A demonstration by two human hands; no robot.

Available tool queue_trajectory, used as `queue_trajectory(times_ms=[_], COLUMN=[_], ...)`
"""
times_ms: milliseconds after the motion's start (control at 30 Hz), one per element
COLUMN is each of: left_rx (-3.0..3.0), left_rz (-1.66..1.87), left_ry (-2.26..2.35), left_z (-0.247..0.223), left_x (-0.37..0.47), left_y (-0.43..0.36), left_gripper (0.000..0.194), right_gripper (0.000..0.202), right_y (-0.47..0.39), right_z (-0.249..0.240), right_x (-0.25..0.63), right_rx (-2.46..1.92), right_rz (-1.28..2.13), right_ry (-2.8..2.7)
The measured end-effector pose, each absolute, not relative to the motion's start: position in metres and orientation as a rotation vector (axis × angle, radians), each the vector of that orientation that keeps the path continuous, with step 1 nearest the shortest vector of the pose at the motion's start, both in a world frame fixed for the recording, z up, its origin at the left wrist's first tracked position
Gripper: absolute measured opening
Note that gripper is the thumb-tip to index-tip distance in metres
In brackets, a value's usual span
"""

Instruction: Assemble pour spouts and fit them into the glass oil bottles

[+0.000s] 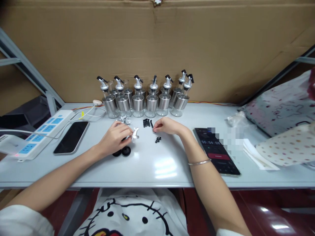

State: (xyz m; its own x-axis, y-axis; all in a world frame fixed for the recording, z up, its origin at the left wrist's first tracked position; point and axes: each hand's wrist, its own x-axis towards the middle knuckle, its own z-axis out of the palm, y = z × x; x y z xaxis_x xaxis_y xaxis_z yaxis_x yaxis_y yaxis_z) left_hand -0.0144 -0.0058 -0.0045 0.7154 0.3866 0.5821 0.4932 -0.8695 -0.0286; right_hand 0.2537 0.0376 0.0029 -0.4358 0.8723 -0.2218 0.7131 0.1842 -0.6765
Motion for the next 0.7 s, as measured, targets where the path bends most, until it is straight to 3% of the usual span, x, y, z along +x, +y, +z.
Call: queue_trajectory(times_ms=[333,533,700], left_rx=[-2.728,-2.708,-2.709], left_rz=[-0.886,-0.926,-0.922], left_ry=[-0.713,-0.710,-0.728], left_z=[-0.006,-0.005,-0.004], left_x=[-0.015,-0.015,-0.015], left_y=[-0.004,-0.005,-0.006], left_gripper=[0.011,0.012,0.012], right_gripper=[0.026,0.034,0.036], right_y=[0.034,0.019,0.012], right_z=[0.001,0.011,0.011], right_x=[0.240,0.216,0.201], right_rx=[-1.459,-1.073,-0.941], right_rz=[0.985,1.444,1.542], right_ry=[-2.166,-1.737,-1.545])
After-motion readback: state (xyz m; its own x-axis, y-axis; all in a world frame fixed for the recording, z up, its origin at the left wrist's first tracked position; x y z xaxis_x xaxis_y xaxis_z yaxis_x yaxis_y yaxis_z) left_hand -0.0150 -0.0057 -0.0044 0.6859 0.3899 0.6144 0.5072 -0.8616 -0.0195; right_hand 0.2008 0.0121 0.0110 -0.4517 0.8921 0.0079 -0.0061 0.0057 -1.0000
